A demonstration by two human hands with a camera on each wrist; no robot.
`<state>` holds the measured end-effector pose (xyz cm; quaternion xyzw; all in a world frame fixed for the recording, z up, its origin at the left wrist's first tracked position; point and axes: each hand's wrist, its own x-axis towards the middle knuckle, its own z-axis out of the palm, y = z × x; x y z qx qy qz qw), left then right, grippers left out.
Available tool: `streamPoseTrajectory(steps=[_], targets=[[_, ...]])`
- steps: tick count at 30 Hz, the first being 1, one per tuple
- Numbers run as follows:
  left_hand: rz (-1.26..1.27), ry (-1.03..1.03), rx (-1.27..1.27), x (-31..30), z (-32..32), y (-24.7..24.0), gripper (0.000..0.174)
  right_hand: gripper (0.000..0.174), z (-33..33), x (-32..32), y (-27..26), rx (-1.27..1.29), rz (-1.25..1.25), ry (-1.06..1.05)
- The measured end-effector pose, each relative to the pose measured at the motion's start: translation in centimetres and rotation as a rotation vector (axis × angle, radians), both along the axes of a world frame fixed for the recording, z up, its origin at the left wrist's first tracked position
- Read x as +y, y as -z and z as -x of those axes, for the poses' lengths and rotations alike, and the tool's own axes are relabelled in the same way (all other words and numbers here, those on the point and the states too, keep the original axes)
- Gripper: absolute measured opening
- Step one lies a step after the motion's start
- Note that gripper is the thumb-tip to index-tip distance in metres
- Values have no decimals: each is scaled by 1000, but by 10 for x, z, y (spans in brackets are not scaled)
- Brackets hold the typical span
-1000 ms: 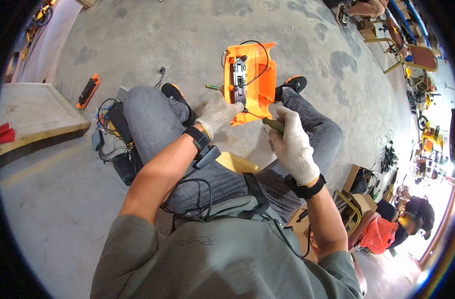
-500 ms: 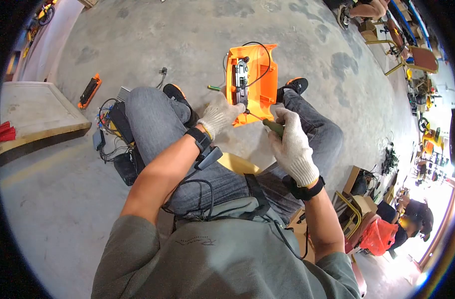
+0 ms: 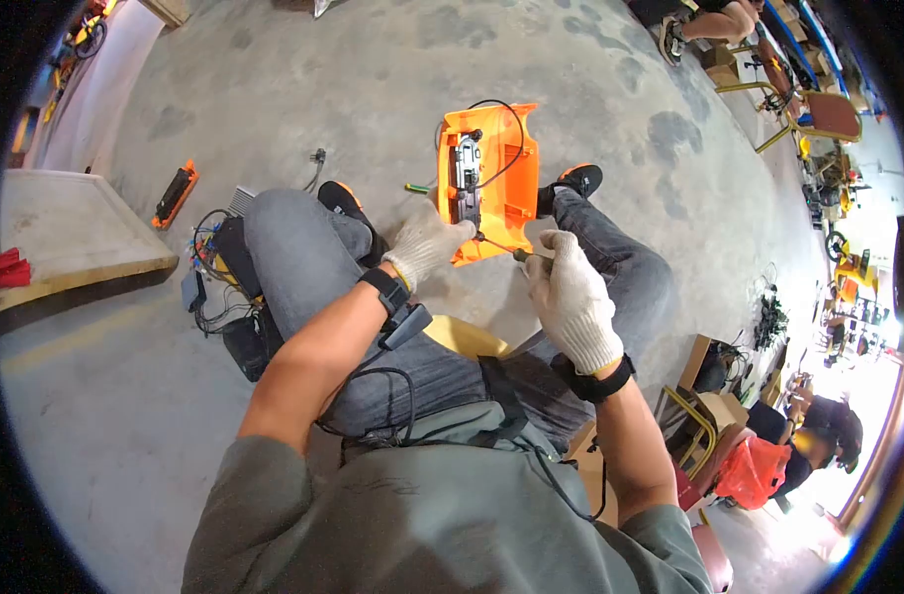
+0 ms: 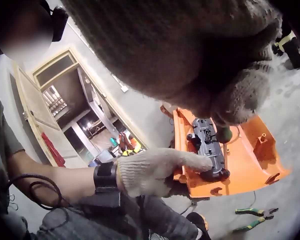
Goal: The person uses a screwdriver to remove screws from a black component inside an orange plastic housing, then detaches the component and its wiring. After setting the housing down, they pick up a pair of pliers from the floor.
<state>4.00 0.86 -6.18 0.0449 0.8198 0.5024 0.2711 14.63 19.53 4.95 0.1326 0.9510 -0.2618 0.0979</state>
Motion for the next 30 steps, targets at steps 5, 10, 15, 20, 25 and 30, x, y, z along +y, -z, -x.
streamPoseTrajectory(steps=[5, 10, 15, 20, 25, 30], targets=[[-59, -50, -23, 0, -1, -13, 42, 49, -4, 6, 0, 145, 3, -108], [-113, 17, 67, 1, -1, 24, 34, 47, -6, 11, 8, 270, 45, -206], [-244, -77, -118, 1, -2, -4, 45, 41, -5, 2, 6, 64, 33, -24], [-133, -62, -121, 1, -1, -13, 46, 53, -7, 7, 6, 185, 66, -78], [-114, -33, -82, 0, 0, -15, 44, 51, -4, 10, 7, 181, 44, -107], [-138, -69, -82, 1, -1, 1, 42, 45, -6, 9, 16, 207, 96, -26]])
